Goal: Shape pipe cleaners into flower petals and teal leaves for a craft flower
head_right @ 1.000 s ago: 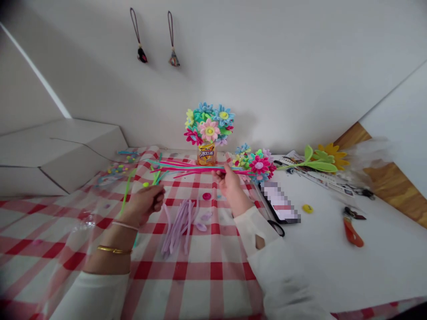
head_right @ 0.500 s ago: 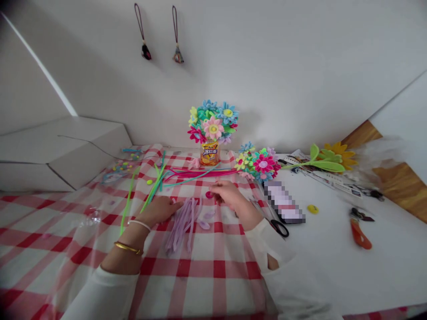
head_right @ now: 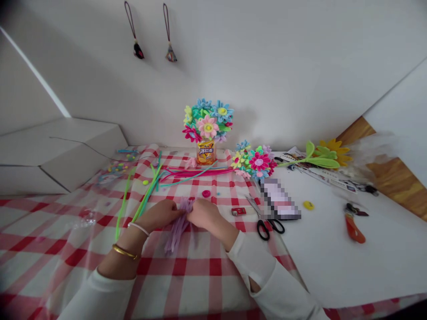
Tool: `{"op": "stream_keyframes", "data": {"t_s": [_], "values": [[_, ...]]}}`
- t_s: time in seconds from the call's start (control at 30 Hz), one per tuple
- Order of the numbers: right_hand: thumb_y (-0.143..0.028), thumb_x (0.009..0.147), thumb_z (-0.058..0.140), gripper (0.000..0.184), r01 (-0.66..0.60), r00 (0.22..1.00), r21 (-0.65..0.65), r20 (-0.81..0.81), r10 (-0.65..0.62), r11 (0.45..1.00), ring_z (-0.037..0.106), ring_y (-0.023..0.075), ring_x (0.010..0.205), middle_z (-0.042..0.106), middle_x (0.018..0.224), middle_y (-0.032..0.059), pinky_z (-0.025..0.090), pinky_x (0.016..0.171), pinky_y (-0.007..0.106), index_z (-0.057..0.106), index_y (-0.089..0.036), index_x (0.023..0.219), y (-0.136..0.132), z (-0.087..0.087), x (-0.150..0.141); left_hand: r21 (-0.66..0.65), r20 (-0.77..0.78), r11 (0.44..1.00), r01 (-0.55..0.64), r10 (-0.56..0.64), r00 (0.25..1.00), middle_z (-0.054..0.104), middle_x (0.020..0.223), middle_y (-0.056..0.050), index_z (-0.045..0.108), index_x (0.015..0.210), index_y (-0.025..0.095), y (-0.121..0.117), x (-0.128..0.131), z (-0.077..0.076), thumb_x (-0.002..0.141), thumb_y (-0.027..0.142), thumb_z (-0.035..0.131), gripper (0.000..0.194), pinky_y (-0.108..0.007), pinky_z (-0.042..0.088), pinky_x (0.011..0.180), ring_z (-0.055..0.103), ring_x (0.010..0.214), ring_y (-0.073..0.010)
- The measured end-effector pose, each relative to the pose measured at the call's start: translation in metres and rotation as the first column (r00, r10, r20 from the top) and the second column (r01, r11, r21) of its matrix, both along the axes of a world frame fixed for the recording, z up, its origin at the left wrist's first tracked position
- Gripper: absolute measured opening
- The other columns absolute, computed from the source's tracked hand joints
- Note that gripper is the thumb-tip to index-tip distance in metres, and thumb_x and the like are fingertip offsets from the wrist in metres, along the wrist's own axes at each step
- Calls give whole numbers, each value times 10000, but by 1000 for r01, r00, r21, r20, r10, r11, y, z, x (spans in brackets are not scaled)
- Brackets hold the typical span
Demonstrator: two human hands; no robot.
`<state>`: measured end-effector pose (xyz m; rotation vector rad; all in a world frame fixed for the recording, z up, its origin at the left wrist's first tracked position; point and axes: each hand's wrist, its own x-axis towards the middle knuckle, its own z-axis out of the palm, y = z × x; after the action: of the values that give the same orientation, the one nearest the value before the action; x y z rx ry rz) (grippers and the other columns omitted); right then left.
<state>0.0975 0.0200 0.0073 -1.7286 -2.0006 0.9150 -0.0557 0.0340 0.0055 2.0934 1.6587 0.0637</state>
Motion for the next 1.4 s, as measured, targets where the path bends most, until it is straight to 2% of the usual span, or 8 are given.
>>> {"op": "stream_keyframes", "data": {"t_s": [0.23, 0.43, 0.67, 0.8, 0.9, 1.1, 1.23, 1.4], "values": [[-256, 671, 484, 161, 80, 982, -53, -166, -88, 995, 363, 79, 447, 413, 487, -43, 221, 428, 227, 451, -180, 533, 0, 18, 51, -9, 40, 995, -97, 97, 994, 657, 874, -194, 563, 905, 142, -8, 7, 3, 632, 600, 516, 535, -332, 391, 604, 620, 800, -338], [-228, 671, 479, 76, 100, 942, -145, -304, -141, 984, 404, 77, 416, 444, 482, -52, 264, 397, 206, 481, -181, 612, -14, 15, 73, 65, 84, 992, -110, 104, 991, 633, 887, -242, 473, 1032, 114, -17, 16, -3, 641, 250, 539, 419, -395, 409, 636, 608, 845, -392], [-234, 646, 625, 136, -63, 698, -308, -693, -179, 949, 410, 39, 432, 510, 572, -46, 276, 393, 159, 553, -147, 722, -14, 5, 77, 204, 45, 952, -227, 222, 974, 585, 1004, -189, 523, 1026, 137, -7, 6, 5, 729, 258, 509, 321, -394, 415, 766, 582, 919, -314], [-232, 641, 654, 160, -197, 707, -440, -683, -184, 876, 384, 26, 368, 516, 513, -57, 239, 345, 146, 582, -140, 750, -18, 6, 78, 538, 367, 843, -12, -221, 903, 520, 1203, -107, 583, 1086, 246, -11, 15, 13, 794, 304, 517, 306, -389, 307, 949, 463, 1110, -263], [-206, 637, 661, 157, -264, 723, -472, -674, -152, 842, 380, 24, 348, 508, 486, -67, 234, 333, 145, 600, -139, 766, -21, 8, 76, 592, 388, 779, 208, -501, 774, 622, 1081, -64, 653, 997, 308, -14, 21, 13, 788, 266, 549, 237, -444, 130, 1031, 489, 1062, -248], [-151, 614, 686, 212, -136, 620, -358, -758, -203, 924, 477, 34, 451, 580, 621, -41, 347, 421, 160, 636, -146, 819, -20, 8, 78, 423, 446, 883, 206, -400, 801, 656, 672, -43, 695, 722, 218, -17, 26, 10, 788, 252, 531, 179, -432, 253, 960, 560, 710, -175], [-158, 628, 696, 179, -50, 493, -293, -838, -231, 955, 508, 48, 473, 566, 604, -51, 402, 467, 178, 628, -166, 793, -16, 5, 79, 7, 725, 987, 163, -117, 679, 675, 705, -51, 685, 757, 161, -27, 36, 11, 784, 313, 515, 230, -306, 438, 709, 590, 655, -159], [-189, 671, 673, 121, -21, 469, -188, -869, -157, 982, 548, 78, 504, 571, 616, -36, 424, 483, 203, 605, -173, 770, -19, 8, 75, -503, 831, 833, 230, 394, 392, 680, 684, -67, 686, 767, 103, -36, 45, 12, 675, 275, 632, 202, -312, 482, 677, 619, 619, -157]]}}
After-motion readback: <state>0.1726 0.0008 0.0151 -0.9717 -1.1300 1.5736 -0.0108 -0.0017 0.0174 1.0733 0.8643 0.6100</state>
